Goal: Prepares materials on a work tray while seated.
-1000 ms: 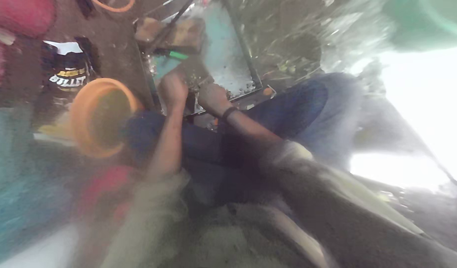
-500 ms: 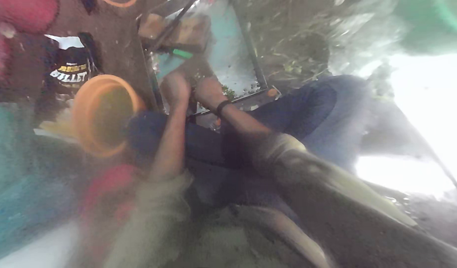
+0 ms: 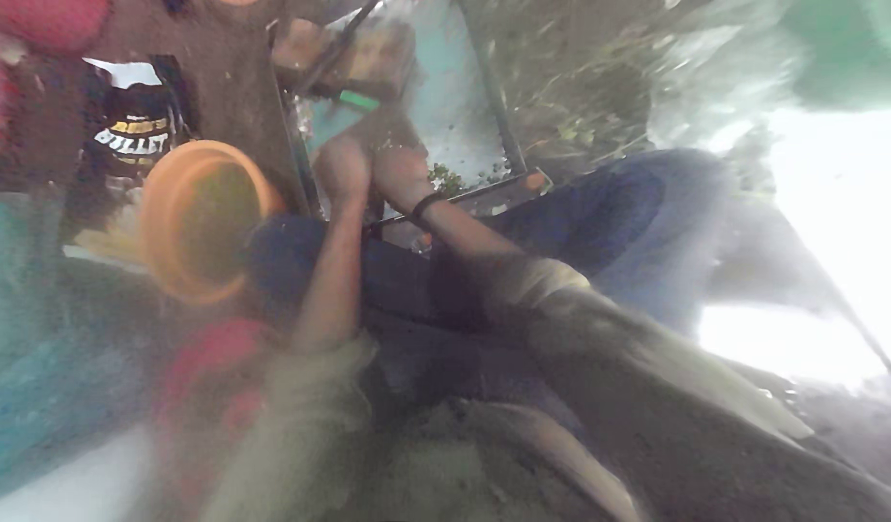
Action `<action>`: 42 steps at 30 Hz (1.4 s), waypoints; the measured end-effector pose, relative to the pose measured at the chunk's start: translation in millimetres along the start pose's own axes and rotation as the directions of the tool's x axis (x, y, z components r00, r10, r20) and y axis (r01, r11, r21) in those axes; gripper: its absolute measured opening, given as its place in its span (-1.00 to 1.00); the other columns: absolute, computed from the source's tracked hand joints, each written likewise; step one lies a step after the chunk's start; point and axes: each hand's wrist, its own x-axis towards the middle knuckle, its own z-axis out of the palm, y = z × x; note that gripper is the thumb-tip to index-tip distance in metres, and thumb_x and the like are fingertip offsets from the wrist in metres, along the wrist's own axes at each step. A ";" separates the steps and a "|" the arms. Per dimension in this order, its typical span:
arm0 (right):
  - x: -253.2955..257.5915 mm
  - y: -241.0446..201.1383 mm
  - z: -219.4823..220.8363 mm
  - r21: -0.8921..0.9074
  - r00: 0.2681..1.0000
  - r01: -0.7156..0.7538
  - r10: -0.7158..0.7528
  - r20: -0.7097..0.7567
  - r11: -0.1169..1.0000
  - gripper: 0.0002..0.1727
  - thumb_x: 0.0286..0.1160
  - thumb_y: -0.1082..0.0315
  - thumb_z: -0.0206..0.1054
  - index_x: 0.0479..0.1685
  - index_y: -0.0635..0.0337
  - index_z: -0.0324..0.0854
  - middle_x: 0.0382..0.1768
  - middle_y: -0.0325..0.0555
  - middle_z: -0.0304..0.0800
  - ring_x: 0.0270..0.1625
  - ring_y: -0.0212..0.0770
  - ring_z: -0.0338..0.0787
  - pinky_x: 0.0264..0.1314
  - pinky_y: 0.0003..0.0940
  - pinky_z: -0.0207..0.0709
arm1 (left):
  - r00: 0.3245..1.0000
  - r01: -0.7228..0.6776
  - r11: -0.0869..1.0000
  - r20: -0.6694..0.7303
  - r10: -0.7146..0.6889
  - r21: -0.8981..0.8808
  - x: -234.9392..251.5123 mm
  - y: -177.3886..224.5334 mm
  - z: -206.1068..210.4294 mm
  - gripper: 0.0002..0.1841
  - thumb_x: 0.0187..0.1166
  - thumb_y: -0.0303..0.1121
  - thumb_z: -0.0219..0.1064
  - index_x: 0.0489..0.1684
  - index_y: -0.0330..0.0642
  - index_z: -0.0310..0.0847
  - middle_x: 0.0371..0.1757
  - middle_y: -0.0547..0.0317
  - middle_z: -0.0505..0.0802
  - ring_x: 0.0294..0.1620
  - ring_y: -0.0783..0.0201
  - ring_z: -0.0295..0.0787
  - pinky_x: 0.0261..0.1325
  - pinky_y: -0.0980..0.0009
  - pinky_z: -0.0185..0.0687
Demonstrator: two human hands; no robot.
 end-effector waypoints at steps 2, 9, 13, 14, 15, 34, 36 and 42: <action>-4.3 1.5 6.8 0.003 0.999 -0.036 0.036 -0.013 0.999 -0.71 0.66 0.31 0.23 0.07 0.33 0.73 0.13 0.40 0.78 0.19 0.40 0.80 -0.01 0.37 0.69 | 1.000 0.000 1.000 0.016 0.000 -0.024 0.5 -0.6 0.6 -0.78 0.53 -0.21 0.35 -0.04 0.05 0.89 0.10 -0.05 0.93 0.24 -0.15 0.83 0.27 -0.30 0.65; -48.1 27.8 14.2 0.000 0.990 -0.106 0.105 0.090 0.994 -0.71 0.62 0.27 0.26 0.00 0.35 0.72 0.06 0.34 0.81 0.13 0.34 0.84 -0.05 0.34 0.68 | 0.999 -0.015 0.998 0.038 0.017 -0.065 -3.8 3.4 -10.7 -0.76 0.50 -0.27 0.39 0.04 0.00 0.88 0.14 -0.11 0.91 0.28 -0.17 0.82 0.32 -0.32 0.63; -42.2 25.1 6.9 0.027 0.997 -0.068 0.067 0.030 0.997 -0.69 0.62 0.22 0.27 -0.04 0.35 0.71 0.02 0.32 0.81 0.11 0.33 0.84 -0.09 0.33 0.69 | 1.000 -0.021 0.999 0.016 0.022 -0.042 -5.8 3.8 -8.1 -0.77 0.53 -0.26 0.38 0.03 0.01 0.89 0.18 -0.10 0.90 0.32 -0.16 0.80 0.40 -0.30 0.59; -34.7 20.7 5.2 0.025 0.999 -0.047 0.047 0.014 0.999 -0.69 0.65 0.25 0.23 0.01 0.35 0.70 0.05 0.33 0.80 0.11 0.34 0.84 -0.09 0.34 0.68 | 1.000 -0.001 0.998 0.020 0.002 -0.056 -5.9 4.3 -9.9 -0.76 0.51 -0.28 0.40 0.05 0.00 0.88 0.22 -0.13 0.88 0.35 -0.17 0.77 0.43 -0.30 0.58; -26.6 16.5 4.1 0.022 1.000 -0.022 0.022 0.004 1.000 -0.69 0.68 0.25 0.21 0.05 0.34 0.70 0.07 0.34 0.80 0.13 0.36 0.83 -0.08 0.36 0.68 | 1.000 0.014 0.998 0.015 -0.013 -0.060 -5.1 3.7 -9.5 -0.75 0.48 -0.30 0.41 0.06 0.03 0.88 0.24 -0.14 0.86 0.36 -0.17 0.77 0.40 -0.31 0.60; -41.4 27.6 12.9 -0.003 0.991 -0.104 0.104 0.086 0.995 -0.69 0.63 0.23 0.27 -0.01 0.33 0.73 0.06 0.33 0.81 0.16 0.36 0.83 -0.02 0.38 0.69 | 0.999 0.002 0.994 0.042 0.002 -0.105 -7.1 5.6 -14.3 -0.77 0.56 -0.27 0.34 0.01 -0.04 0.87 0.19 -0.09 0.90 0.32 -0.12 0.81 0.39 -0.27 0.62; -43.2 28.1 8.9 0.001 0.995 -0.083 0.083 0.056 0.997 -0.66 0.64 0.17 0.29 -0.03 0.33 0.73 0.04 0.31 0.82 0.14 0.34 0.84 -0.04 0.36 0.68 | 0.999 0.007 0.993 0.036 -0.002 -0.120 -8.1 6.0 -16.3 -0.77 0.59 -0.29 0.33 0.04 -0.07 0.87 0.21 -0.08 0.90 0.35 -0.11 0.80 0.44 -0.23 0.60; -15.3 9.2 -3.7 0.018 0.999 0.039 -0.039 -0.006 0.999 -0.70 0.68 0.31 0.22 0.14 0.32 0.72 0.13 0.33 0.80 0.20 0.38 0.80 0.00 0.40 0.67 | 0.998 0.070 0.997 0.002 -0.070 -0.045 -4.8 5.7 -8.6 -0.75 0.53 -0.24 0.39 0.02 -0.13 0.86 0.17 -0.19 0.89 0.27 -0.20 0.82 0.29 -0.30 0.67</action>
